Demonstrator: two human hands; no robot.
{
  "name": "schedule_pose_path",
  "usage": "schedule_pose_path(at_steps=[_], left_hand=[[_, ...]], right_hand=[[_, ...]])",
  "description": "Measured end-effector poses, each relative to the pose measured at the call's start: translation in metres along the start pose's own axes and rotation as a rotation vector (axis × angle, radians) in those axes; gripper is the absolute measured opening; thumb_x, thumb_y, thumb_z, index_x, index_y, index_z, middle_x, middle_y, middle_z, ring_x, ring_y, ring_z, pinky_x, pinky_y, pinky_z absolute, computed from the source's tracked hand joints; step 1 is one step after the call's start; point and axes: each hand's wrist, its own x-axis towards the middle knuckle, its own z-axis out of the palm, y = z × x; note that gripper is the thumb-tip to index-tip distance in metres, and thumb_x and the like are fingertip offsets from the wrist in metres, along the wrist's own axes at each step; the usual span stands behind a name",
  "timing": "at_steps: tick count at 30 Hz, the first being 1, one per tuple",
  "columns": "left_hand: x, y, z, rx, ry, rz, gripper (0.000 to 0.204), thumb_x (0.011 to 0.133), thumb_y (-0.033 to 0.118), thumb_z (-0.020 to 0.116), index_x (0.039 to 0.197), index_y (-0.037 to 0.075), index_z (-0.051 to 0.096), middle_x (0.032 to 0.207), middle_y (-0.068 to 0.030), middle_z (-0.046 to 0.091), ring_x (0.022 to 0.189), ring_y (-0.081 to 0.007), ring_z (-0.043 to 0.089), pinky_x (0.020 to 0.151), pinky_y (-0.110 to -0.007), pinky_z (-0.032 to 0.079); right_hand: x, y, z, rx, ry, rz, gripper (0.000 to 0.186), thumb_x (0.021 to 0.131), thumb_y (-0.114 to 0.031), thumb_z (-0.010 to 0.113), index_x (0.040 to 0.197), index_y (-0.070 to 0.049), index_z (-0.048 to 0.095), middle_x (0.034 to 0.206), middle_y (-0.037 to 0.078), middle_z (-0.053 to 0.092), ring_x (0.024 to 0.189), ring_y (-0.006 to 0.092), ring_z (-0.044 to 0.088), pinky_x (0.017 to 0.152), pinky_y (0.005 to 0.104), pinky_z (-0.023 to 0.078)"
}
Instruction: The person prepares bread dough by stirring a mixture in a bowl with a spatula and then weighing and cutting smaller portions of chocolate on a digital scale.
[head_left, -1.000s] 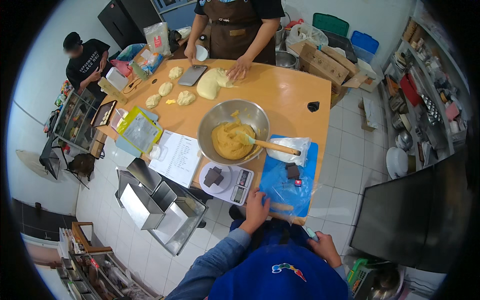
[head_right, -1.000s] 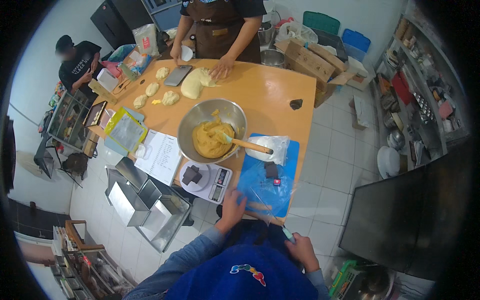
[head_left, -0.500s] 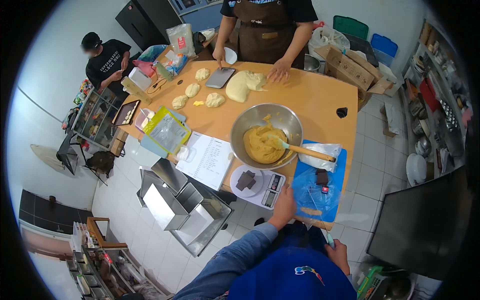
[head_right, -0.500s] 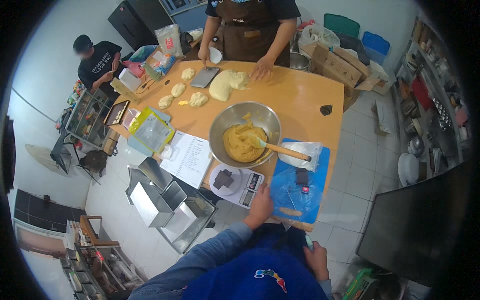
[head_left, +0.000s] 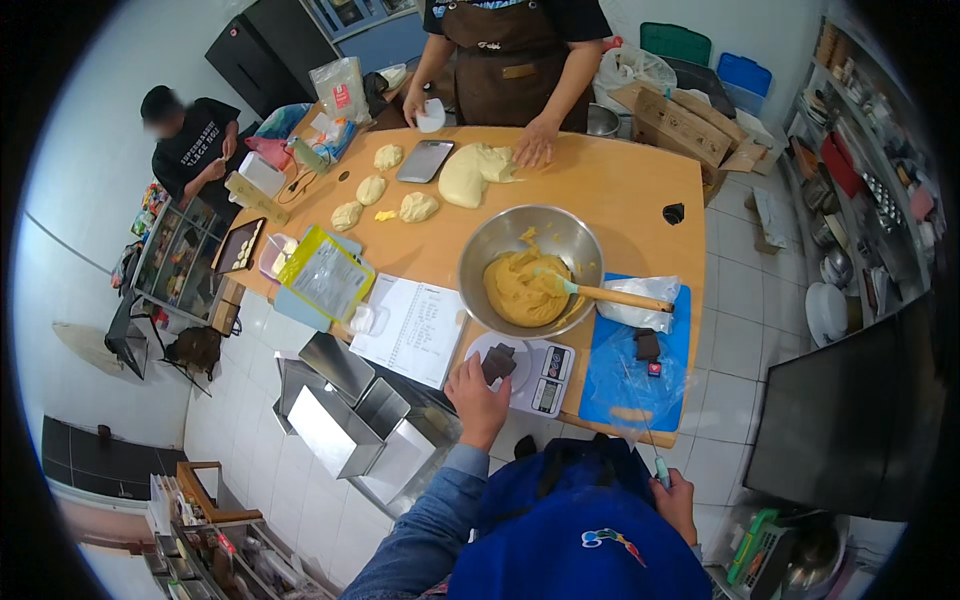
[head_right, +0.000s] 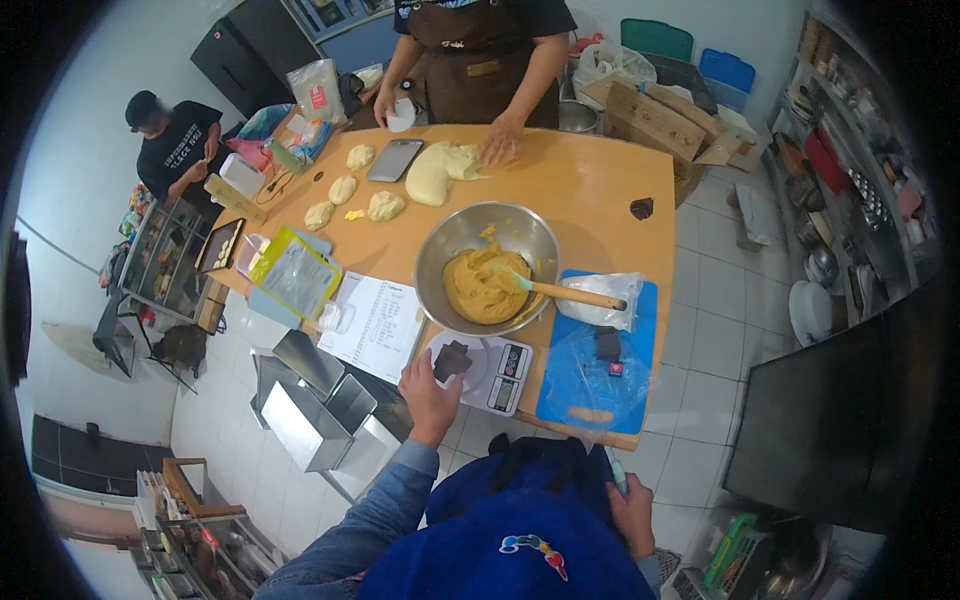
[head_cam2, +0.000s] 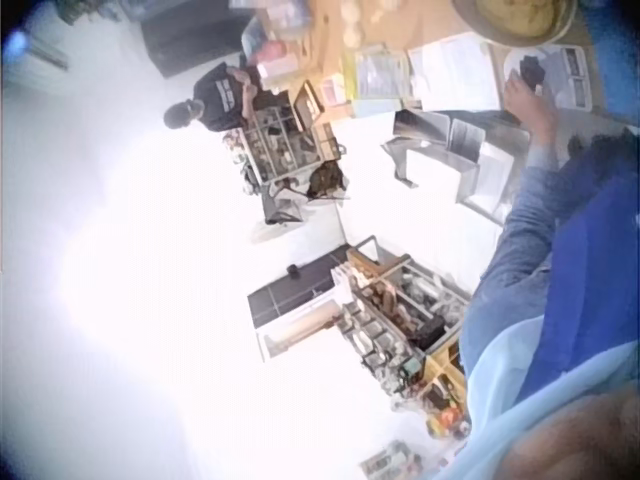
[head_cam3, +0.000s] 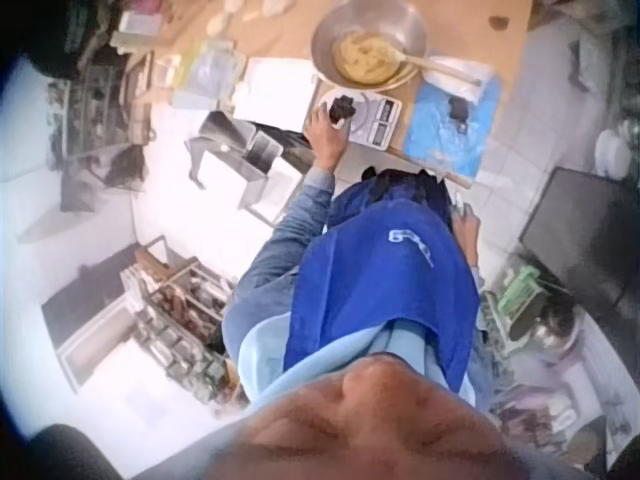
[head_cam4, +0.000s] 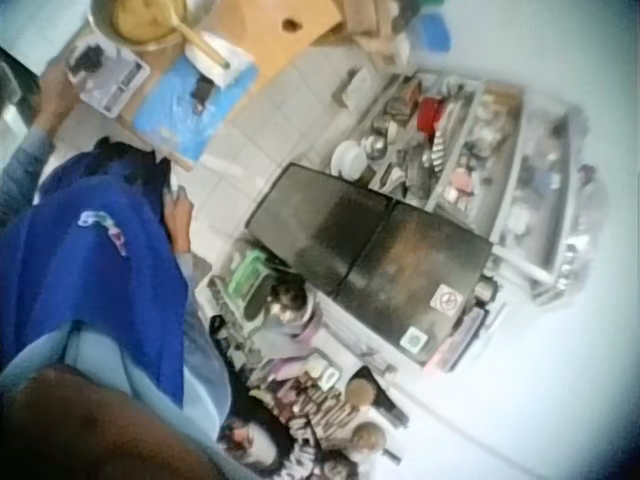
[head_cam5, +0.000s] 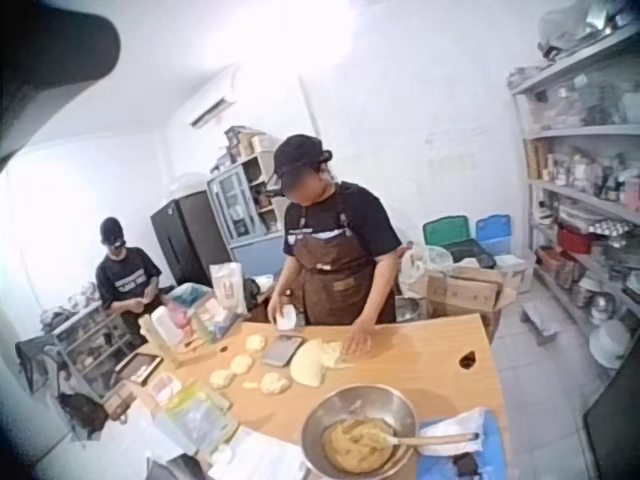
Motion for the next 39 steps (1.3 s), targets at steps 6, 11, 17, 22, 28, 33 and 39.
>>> schedule_pose_path(at_steps=[6, 11, 17, 22, 28, 33, 39], left_hand=[[0.006, -0.004, 0.006, -0.006, -0.078, -0.037, 0.066, 0.066, 0.024, 0.075, 0.122, 0.003, 0.047, 0.108, -0.0098, 0.057, 0.107, -0.0287, 0.048, 0.092, -0.048, 0.029], [0.007, -0.005, 0.004, -0.022, -0.109, -0.050, 0.064, 0.067, 0.021, 0.075, 0.122, 0.003, 0.047, 0.105, -0.0065, 0.059, 0.104, -0.0278, 0.049, 0.092, -0.048, 0.029], [-0.003, 0.054, -0.006, -0.343, -0.061, 0.261, 0.060, 0.065, 0.014, 0.075, 0.118, 0.002, 0.049, 0.100, -0.0116, 0.058, 0.096, -0.0314, 0.052, 0.084, -0.042, 0.038], [-0.042, 0.124, 0.037, -0.461, -0.425, 0.326, 0.050, 0.065, 0.011, 0.075, 0.110, 0.003, 0.053, 0.097, -0.0141, 0.058, 0.094, -0.0332, 0.053, 0.081, -0.041, 0.041], [-0.058, 0.130, 0.088, -0.187, -0.523, 0.314, 0.051, 0.070, 0.019, 0.069, 0.116, 0.006, 0.051, 0.107, -0.0095, 0.058, 0.103, -0.0260, 0.052, 0.094, -0.054, 0.031], [-0.068, 0.120, 0.103, -0.181, -0.522, 0.236, 0.055, 0.069, 0.022, 0.070, 0.118, 0.007, 0.051, 0.112, -0.0107, 0.055, 0.108, -0.0287, 0.049, 0.094, -0.052, 0.030], [-0.073, 0.120, 0.105, -0.235, -0.401, 0.191, 0.057, 0.067, 0.026, 0.073, 0.118, 0.007, 0.055, 0.110, -0.0104, 0.056, 0.104, -0.0289, 0.051, 0.091, -0.044, 0.034]], right_hand=[[-0.001, -0.004, 0.004, 0.028, 0.057, 0.010, 0.023, 0.080, -0.018, 0.065, 0.088, 0.002, 0.059, 0.059, 0.017, 0.056, 0.052, 0.0260, 0.055, 0.052, 0.0373, 0.043], [-0.002, -0.010, -0.002, 0.038, 0.104, 0.056, 0.023, 0.080, -0.019, 0.065, 0.087, 0.002, 0.059, 0.060, 0.015, 0.056, 0.052, 0.0245, 0.054, 0.052, 0.0359, 0.043], [-0.006, -0.008, -0.002, 0.184, 0.201, 0.031, 0.020, 0.080, -0.016, 0.063, 0.088, 0.001, 0.057, 0.063, 0.016, 0.057, 0.054, 0.0257, 0.055, 0.053, 0.0355, 0.043], [0.001, 0.013, -0.006, -0.053, 0.155, -0.057, 0.018, 0.079, -0.010, 0.056, 0.095, -0.001, 0.055, 0.066, 0.019, 0.056, 0.061, 0.0372, 0.057, 0.056, 0.0423, 0.045], [0.007, -0.011, -0.017, -0.043, 0.093, 0.056, 0.021, 0.081, -0.011, 0.056, 0.100, -0.002, 0.054, 0.074, 0.023, 0.060, 0.071, 0.0413, 0.060, 0.061, 0.0446, 0.047], [0.011, 0.008, -0.016, -0.209, -0.026, -0.056, 0.026, 0.086, -0.016, 0.058, 0.106, -0.001, 0.052, 0.080, 0.024, 0.062, 0.075, 0.0428, 0.060, 0.064, 0.0462, 0.047], [0.024, -0.006, -0.015, -0.292, -0.053, -0.221, 0.031, 0.087, -0.018, 0.057, 0.111, 0.000, 0.049, 0.077, 0.023, 0.061, 0.071, 0.0414, 0.060, 0.062, 0.0472, 0.048]])
